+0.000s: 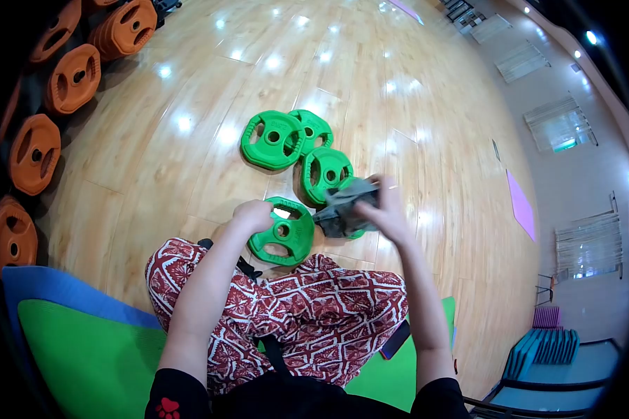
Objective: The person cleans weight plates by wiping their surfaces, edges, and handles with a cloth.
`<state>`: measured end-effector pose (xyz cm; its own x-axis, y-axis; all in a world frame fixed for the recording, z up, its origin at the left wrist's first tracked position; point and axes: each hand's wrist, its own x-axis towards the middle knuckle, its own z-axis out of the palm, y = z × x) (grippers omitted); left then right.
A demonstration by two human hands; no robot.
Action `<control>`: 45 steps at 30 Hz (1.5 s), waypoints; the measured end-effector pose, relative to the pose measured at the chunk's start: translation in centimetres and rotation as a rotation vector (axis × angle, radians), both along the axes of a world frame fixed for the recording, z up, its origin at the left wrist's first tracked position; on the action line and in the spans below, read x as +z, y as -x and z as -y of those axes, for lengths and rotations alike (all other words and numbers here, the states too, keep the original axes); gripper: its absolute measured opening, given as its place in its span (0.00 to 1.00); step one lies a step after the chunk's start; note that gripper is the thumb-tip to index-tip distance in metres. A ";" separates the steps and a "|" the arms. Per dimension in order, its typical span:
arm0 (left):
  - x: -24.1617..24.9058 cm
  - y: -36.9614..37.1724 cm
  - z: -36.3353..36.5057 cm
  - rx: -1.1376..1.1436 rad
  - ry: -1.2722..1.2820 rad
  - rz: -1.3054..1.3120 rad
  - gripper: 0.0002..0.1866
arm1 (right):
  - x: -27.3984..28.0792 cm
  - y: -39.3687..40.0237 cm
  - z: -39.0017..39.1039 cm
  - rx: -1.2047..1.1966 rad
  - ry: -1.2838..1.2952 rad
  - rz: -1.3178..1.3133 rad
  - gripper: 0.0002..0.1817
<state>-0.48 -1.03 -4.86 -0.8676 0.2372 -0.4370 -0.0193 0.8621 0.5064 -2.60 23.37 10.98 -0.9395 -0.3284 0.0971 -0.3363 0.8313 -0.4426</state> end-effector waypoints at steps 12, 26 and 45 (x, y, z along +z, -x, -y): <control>1.7 0.3 0.5 0.091 -0.021 -0.072 0.14 | -13.9 -2.7 7.1 0.324 -0.159 -0.059 0.08; 2.4 0.8 1.3 0.232 0.000 0.019 0.16 | -21.9 1.1 10.4 -0.056 -0.260 -0.051 0.18; 2.8 1.1 0.8 0.274 -0.028 -0.034 0.15 | -23.6 -2.9 12.6 0.350 -0.069 -0.146 0.09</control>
